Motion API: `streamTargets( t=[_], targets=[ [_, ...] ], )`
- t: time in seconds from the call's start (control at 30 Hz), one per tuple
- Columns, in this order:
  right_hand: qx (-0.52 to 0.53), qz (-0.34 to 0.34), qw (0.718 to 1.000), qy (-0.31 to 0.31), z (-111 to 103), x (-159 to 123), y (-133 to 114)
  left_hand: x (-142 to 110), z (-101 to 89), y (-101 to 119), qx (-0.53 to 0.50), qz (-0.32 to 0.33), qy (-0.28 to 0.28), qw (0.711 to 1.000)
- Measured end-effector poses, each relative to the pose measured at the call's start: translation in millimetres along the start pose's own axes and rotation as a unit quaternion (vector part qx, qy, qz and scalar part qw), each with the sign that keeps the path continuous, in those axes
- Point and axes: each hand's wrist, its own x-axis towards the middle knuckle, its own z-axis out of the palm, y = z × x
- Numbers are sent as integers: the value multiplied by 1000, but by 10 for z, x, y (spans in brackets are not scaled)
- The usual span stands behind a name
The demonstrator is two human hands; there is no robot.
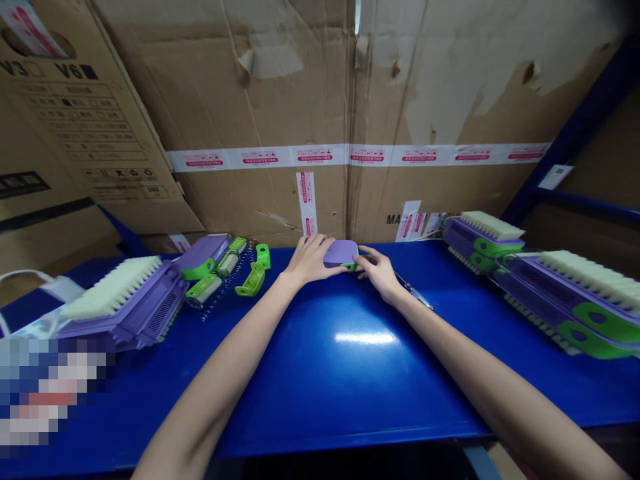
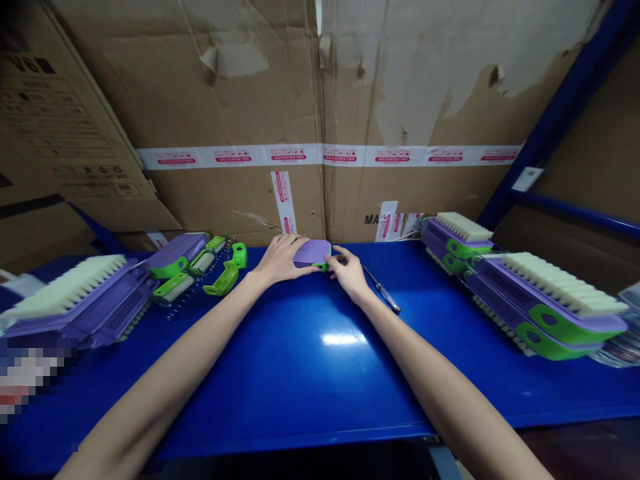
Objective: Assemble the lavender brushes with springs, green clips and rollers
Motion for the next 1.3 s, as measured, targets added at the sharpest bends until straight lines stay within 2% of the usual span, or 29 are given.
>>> streamTargets(
  t=[0.23,0.37,0.53,0.6,0.67,0.77,0.83,0.97,1.03,1.2,1.3],
  targets=[
    [-3,4,1000,2,-9,3,15,56,43,7,2,-35,-29,999],
    [-78,-27,996,27,-32,-4,31,74,32,60,30,-70,-34,996],
    [-183,-95,977,53,-83,-4,60,68,-135,18,34,-139,-76,987],
    [-223,-143,963,49,-98,-8,67,34,-213,-53,24,-166,-91,982],
    [-271,-217,937,38,-100,-23,64,-25,-266,-129,14,-171,-99,980],
    [-348,-319,881,13,-79,-64,36,-140,-283,-192,-14,-141,-95,985],
    [-392,-351,850,-10,-57,-95,14,-209,-269,-188,-40,-117,-79,989],
    [-441,-374,814,-50,-31,-131,1,-274,-270,-164,-56,-74,-37,995],
    [-450,-377,808,-60,-35,-134,8,-290,-319,-187,-63,-85,-12,994],
    [-470,-360,803,-73,-51,-139,1,-423,-612,-304,-73,-135,37,987],
    [-487,-348,798,-72,-39,-158,-31,-551,-839,-358,1,-178,10,984]
  ],
)
